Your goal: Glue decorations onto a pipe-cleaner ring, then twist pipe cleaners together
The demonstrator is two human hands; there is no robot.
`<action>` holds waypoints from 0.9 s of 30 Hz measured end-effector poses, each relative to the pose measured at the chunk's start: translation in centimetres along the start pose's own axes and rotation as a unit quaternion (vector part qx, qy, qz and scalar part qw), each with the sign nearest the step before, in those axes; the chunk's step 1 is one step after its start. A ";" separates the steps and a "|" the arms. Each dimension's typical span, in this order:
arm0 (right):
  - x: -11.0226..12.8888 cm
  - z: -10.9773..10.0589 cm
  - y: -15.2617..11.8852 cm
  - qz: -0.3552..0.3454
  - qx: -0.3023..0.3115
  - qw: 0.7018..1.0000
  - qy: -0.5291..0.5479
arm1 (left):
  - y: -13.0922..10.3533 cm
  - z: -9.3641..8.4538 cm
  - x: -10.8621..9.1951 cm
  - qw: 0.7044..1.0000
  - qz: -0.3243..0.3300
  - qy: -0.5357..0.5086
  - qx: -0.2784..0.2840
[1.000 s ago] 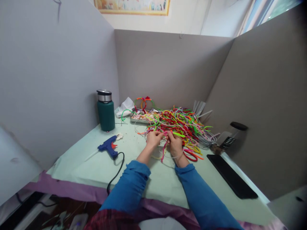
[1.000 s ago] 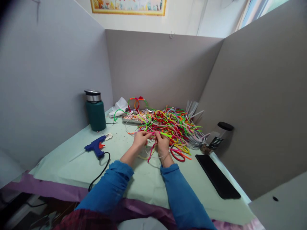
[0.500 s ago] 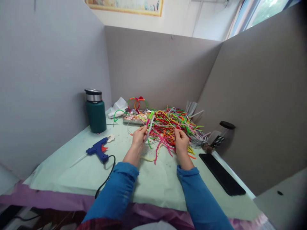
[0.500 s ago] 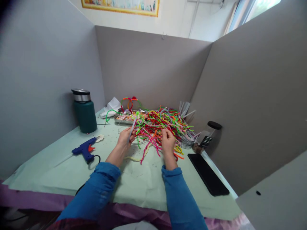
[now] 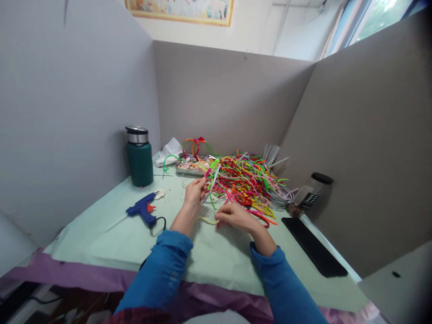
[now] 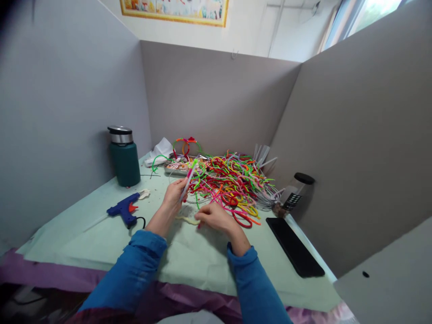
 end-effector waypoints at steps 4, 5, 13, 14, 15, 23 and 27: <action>2.5 -0.1 0.5 -0.064 -0.027 0.998 0.006 | 0.1 -0.4 0.8 1.000 -0.007 0.014 -0.013; 3.4 -2.7 0.5 -0.097 -0.132 0.986 -0.011 | 0.2 -0.4 0.9 1.000 -0.005 0.012 -0.010; 3.7 -4.9 -2.1 0.004 -0.075 0.994 0.084 | -0.7 -0.1 -2.9 1.000 0.017 -0.024 -0.001; 3.5 -2.2 -2.7 0.034 0.007 0.992 0.122 | -1.0 0.0 -4.3 0.999 0.026 -0.024 0.003; 3.5 0.6 -3.4 0.051 0.086 0.983 0.152 | -1.4 0.1 -5.9 0.999 0.040 -0.025 0.006; 6.4 0.4 2.3 -0.137 -0.140 0.979 0.057 | -2.5 1.5 -13.9 0.992 0.116 -0.023 0.031; 6.2 4.7 4.0 -0.122 0.031 0.984 0.128 | -2.8 1.9 -15.3 0.989 0.137 -0.024 0.041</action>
Point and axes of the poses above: each hand's wrist, its own y-axis towards the middle knuckle, its own z-axis out of the palm, x = y × z, the point moved 10 cm from there along y, towards the middle knuckle, and after that the axes turned 2 degrees about y, right-handed, at the moved point
